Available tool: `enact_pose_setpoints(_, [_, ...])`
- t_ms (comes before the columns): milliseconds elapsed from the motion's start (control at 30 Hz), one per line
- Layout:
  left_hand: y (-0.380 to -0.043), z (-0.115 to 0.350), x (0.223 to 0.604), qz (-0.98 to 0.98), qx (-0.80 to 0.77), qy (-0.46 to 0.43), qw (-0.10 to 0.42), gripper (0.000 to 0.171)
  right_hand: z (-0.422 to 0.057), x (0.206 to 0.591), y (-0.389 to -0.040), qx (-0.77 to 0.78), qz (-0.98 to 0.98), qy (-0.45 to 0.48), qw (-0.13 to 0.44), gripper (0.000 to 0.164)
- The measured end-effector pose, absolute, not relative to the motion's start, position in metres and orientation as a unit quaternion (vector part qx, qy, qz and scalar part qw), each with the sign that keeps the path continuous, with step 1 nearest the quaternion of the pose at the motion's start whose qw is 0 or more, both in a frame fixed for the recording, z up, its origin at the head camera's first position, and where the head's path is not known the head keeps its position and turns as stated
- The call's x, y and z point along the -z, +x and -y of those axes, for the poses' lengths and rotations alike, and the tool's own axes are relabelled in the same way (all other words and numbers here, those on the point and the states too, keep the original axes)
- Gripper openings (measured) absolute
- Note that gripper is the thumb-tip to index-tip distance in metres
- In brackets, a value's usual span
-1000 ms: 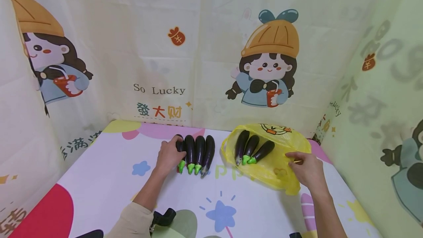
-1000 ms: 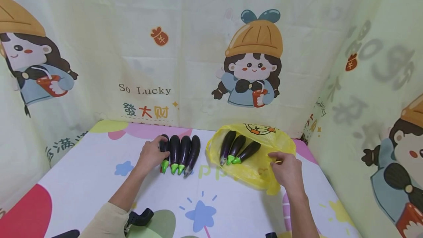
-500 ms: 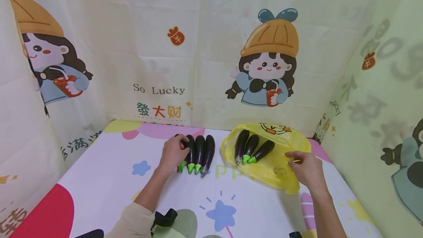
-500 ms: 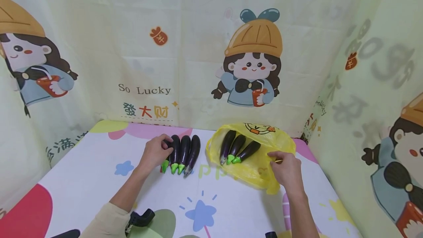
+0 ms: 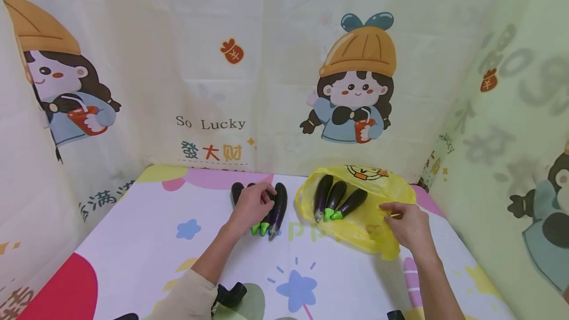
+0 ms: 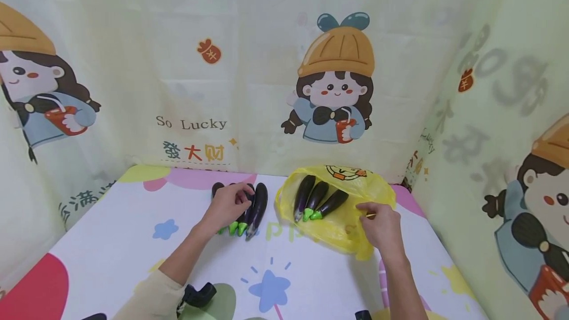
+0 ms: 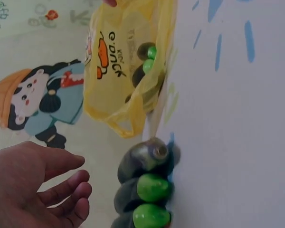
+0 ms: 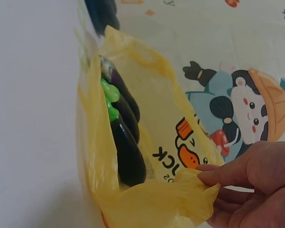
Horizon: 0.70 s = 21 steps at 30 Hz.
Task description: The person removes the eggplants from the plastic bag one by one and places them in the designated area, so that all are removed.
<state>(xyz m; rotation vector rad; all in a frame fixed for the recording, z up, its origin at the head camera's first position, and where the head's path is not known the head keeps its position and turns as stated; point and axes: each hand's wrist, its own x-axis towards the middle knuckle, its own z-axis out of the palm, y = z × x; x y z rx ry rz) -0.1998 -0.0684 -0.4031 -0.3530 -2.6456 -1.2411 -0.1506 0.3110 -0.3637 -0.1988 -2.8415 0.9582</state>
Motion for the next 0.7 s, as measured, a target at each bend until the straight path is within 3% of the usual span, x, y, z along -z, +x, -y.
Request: enact_pose_setpoints(700, [-0.232, -0.021, 0.401, 0.894, 0.316, -0.316, 0.017, 0.027, -0.311, 0.364, -0.152, -0.322, 0.942, -0.071, 0.066, 0.029])
